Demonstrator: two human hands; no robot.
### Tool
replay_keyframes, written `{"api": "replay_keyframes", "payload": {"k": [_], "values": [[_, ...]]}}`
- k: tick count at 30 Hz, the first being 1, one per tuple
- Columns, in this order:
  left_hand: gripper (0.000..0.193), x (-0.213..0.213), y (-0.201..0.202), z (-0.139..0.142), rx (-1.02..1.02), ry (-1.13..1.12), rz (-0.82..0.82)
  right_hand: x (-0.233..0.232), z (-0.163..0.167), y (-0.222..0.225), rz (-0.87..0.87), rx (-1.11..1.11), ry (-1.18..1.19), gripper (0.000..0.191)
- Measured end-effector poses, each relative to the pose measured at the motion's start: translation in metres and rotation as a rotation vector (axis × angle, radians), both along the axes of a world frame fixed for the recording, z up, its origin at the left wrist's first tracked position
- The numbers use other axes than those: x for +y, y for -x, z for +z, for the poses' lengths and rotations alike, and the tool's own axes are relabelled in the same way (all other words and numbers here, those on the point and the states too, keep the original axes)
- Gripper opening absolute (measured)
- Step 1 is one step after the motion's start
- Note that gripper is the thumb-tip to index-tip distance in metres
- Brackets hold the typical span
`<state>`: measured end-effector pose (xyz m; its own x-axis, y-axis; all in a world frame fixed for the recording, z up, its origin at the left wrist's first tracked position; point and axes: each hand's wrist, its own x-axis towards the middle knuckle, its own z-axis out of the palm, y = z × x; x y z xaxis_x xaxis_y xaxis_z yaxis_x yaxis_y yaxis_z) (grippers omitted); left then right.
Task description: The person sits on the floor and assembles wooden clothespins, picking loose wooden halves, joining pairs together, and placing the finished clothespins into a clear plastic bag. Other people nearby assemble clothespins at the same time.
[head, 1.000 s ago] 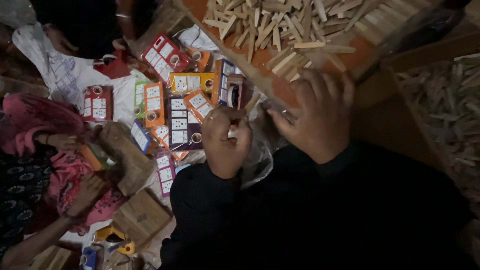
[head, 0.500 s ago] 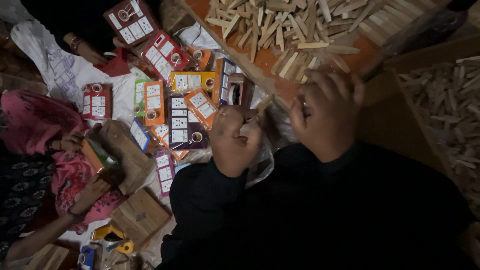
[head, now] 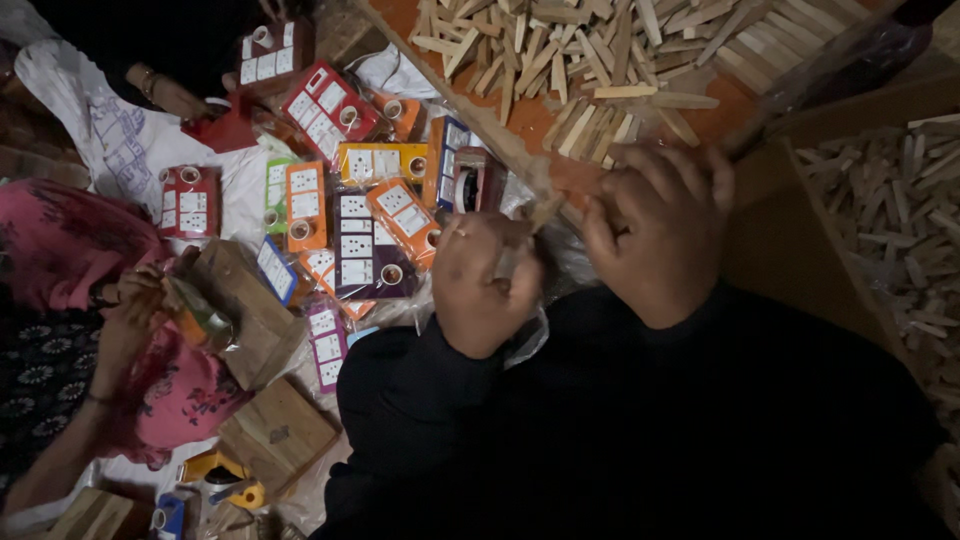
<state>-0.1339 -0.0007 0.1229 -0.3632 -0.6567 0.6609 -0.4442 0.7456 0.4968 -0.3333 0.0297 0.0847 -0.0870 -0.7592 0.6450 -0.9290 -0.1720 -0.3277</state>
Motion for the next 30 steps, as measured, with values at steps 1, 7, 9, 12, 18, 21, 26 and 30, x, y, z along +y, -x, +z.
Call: {"api": "replay_keyframes", "payload": {"k": [1, 7, 9, 12, 18, 21, 26, 30], "values": [[0.01, -0.002, 0.003, -0.002, 0.001, 0.024, -0.009, 0.0, 0.0, 0.0, 0.002, -0.003, 0.0, 0.01], [0.012, -0.002, 0.011, -0.004, -0.021, 0.019, -0.054, 0.0, 0.002, 0.001, 0.047, -0.052, -0.011, 0.01], [0.014, -0.004, 0.015, -0.003, -0.025, 0.052, -0.062, 0.0, 0.004, 0.0, 0.045, -0.059, -0.015, 0.013], [0.017, -0.008, 0.024, -0.004, -0.026, 0.08, -0.09, 0.0, 0.007, -0.003, 0.047, -0.065, 0.009, 0.014], [0.016, -0.011, 0.036, -0.009, -0.029, 0.014, -0.087, 0.0, 0.009, -0.002, 0.081, -0.152, 0.003, 0.013], [0.014, -0.01, 0.036, -0.01, -0.032, 0.023, -0.042, -0.005, 0.007, 0.011, 0.183, -0.196, -0.052, 0.013], [0.013, -0.013, 0.031, -0.01, 0.004, 0.017, -0.058, -0.015, 0.005, 0.041, 0.186, -0.101, -0.11, 0.014], [0.016, -0.012, 0.032, -0.01, -0.023, 0.047, -0.049, -0.014, 0.008, 0.047, 0.169, -0.061, -0.179, 0.022]]}}
